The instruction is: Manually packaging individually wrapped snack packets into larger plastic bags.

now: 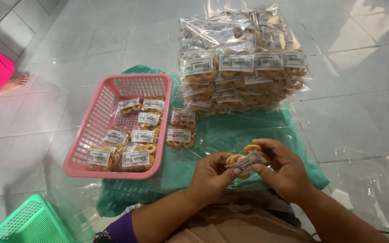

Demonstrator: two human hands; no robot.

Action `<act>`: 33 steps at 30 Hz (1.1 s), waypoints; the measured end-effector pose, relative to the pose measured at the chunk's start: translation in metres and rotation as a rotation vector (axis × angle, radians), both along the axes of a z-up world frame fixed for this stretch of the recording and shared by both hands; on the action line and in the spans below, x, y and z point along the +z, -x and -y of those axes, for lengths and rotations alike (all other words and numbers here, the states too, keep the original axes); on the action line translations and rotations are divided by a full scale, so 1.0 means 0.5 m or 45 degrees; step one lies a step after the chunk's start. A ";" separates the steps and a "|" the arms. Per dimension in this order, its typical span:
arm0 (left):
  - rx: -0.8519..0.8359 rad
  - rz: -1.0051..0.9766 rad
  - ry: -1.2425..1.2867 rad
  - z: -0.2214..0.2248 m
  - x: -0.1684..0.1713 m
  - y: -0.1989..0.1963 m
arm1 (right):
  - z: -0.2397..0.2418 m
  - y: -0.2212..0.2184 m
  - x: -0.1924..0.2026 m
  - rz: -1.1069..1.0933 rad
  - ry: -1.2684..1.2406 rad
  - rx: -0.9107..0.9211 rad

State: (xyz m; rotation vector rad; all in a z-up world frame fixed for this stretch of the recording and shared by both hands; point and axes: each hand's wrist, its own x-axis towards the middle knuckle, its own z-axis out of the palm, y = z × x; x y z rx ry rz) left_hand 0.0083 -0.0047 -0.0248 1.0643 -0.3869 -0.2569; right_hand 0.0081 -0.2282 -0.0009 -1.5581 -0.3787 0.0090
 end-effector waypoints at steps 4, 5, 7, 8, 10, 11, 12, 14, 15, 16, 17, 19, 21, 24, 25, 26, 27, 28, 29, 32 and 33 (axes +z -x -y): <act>0.115 0.126 -0.229 -0.004 0.010 -0.001 | 0.007 -0.005 0.006 -0.034 0.008 0.047; 0.106 0.130 -0.204 -0.004 0.008 0.000 | 0.007 -0.004 0.007 -0.059 0.017 0.017; 0.098 0.127 -0.180 -0.005 0.012 0.000 | 0.004 -0.002 0.007 -0.089 0.025 -0.012; 0.073 0.104 -0.170 -0.005 0.019 0.000 | 0.002 -0.002 0.006 -0.059 0.040 -0.003; 0.048 0.067 -0.158 -0.005 0.019 0.006 | 0.001 0.004 -0.002 -0.043 0.056 0.006; 0.087 0.086 -0.168 -0.005 0.015 0.004 | 0.001 0.003 -0.007 -0.034 0.063 0.004; 0.127 0.106 -0.178 -0.005 0.013 0.004 | 0.001 0.003 -0.010 -0.025 0.071 0.001; 0.136 0.130 -0.195 -0.006 0.016 0.003 | -0.002 -0.001 0.003 -0.009 0.106 0.038; 0.143 0.148 -0.212 -0.007 0.017 0.004 | -0.003 -0.001 0.009 0.002 0.141 0.073; 0.143 0.148 -0.211 -0.007 0.024 0.005 | -0.003 -0.001 0.012 0.002 0.143 0.073; 0.143 0.170 -0.250 -0.008 0.030 0.007 | -0.004 0.001 0.014 -0.037 0.179 0.090; 0.141 0.179 -0.289 -0.008 0.032 0.009 | -0.006 0.003 0.019 -0.087 0.216 0.108; 0.225 0.282 -0.374 -0.009 0.026 0.007 | -0.010 0.004 0.026 0.049 0.234 0.096; 0.132 0.296 -0.293 -0.010 0.036 0.010 | -0.010 0.006 0.013 0.072 0.133 0.090; 0.133 0.298 -0.294 -0.010 0.030 0.009 | -0.012 0.006 0.013 0.074 0.133 0.090; 0.149 0.278 -0.253 -0.010 0.023 0.008 | -0.013 0.006 0.012 0.069 0.143 0.089; 0.164 0.258 -0.212 -0.009 0.016 0.008 | -0.014 0.006 0.011 0.062 0.152 0.087; 0.164 0.259 -0.212 -0.008 0.015 0.006 | -0.015 0.004 0.012 0.063 0.152 0.086; 0.193 0.247 -0.225 -0.007 0.014 0.006 | -0.016 0.005 0.013 0.080 0.158 0.089; 0.279 0.287 -0.304 -0.006 0.023 0.010 | -0.015 0.005 0.014 0.084 0.187 0.130; 0.335 0.339 -0.372 -0.005 0.029 0.011 | -0.015 0.004 0.015 0.071 0.208 0.168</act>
